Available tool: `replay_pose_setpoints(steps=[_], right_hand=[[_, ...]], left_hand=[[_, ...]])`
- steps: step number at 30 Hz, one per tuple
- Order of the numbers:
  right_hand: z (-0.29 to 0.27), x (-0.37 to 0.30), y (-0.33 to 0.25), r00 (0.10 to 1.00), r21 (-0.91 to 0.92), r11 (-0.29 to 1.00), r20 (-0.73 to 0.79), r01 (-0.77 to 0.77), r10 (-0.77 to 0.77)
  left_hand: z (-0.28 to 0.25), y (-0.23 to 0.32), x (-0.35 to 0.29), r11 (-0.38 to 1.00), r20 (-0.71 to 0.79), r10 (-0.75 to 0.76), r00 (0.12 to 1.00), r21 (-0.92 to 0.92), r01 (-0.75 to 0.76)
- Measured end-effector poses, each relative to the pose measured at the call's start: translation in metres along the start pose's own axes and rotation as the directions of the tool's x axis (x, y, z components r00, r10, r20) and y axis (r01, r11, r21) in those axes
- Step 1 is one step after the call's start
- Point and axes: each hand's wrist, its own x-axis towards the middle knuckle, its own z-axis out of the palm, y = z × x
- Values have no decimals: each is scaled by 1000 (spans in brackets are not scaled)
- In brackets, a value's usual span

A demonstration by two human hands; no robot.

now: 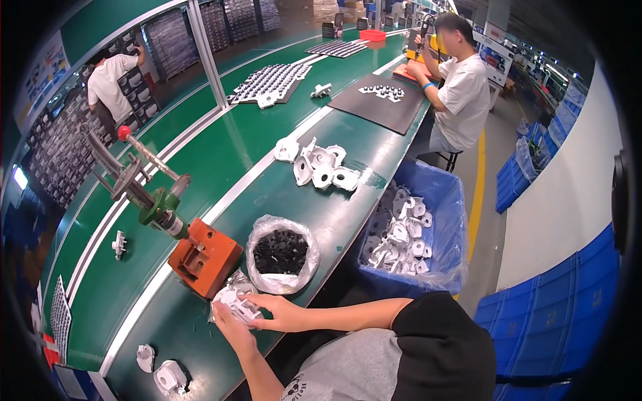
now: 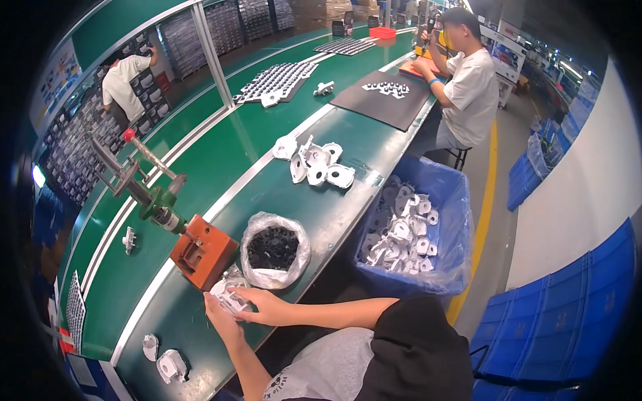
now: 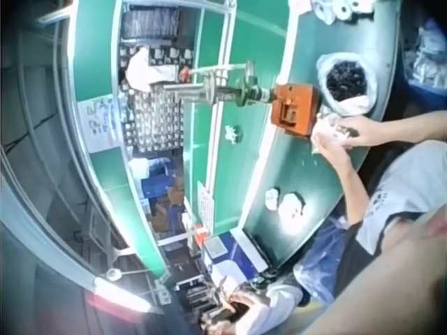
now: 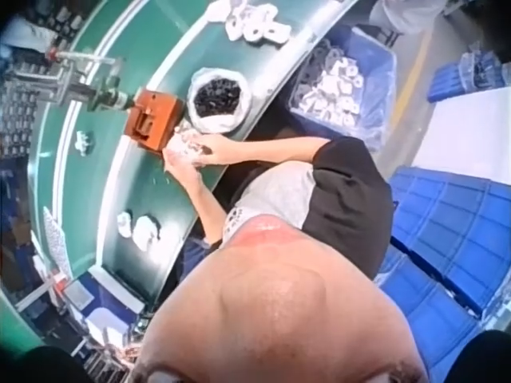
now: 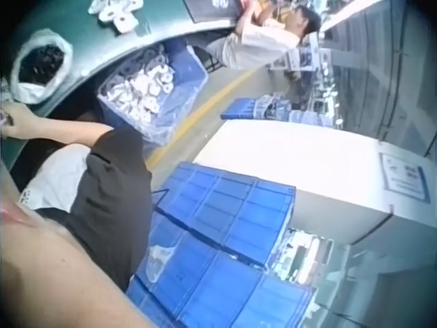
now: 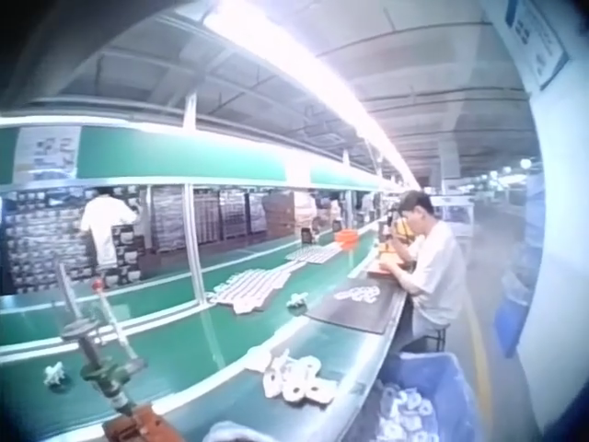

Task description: Assemble small plastic components using a manual hand-operated press machine on a production line.

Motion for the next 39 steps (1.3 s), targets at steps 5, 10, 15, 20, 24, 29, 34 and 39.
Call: replay_pose_setpoints(steps=[5,10,15,20,24,29,34,39], right_hand=[[-18,5,-13,900,316,849,249,-424,357],[-32,5,13,861,514,693,245,-505,446],[-75,21,2,692,854,-90,473,-513,546],[-79,13,16,643,798,-27,505,-602,576],[-84,19,17,582,550,277,521,-788,624],[-74,31,68,973,-449,864,-86,-229,213],[-67,29,100,999,-739,673,45,24,13],[-64,31,104,999,-711,703,42,15,21]], left_hand=[[5,-4,-2,992,19,-123,992,8,123],[1,-15,2,987,385,156,910,-105,-125],[31,22,-23,890,534,307,788,131,-436],[29,21,-7,474,730,441,523,305,-826],[8,29,16,731,624,133,770,463,-501],[3,69,37,475,608,372,701,525,-707],[-10,60,71,69,601,340,723,751,-656],[-6,35,95,39,595,466,655,726,-687]])
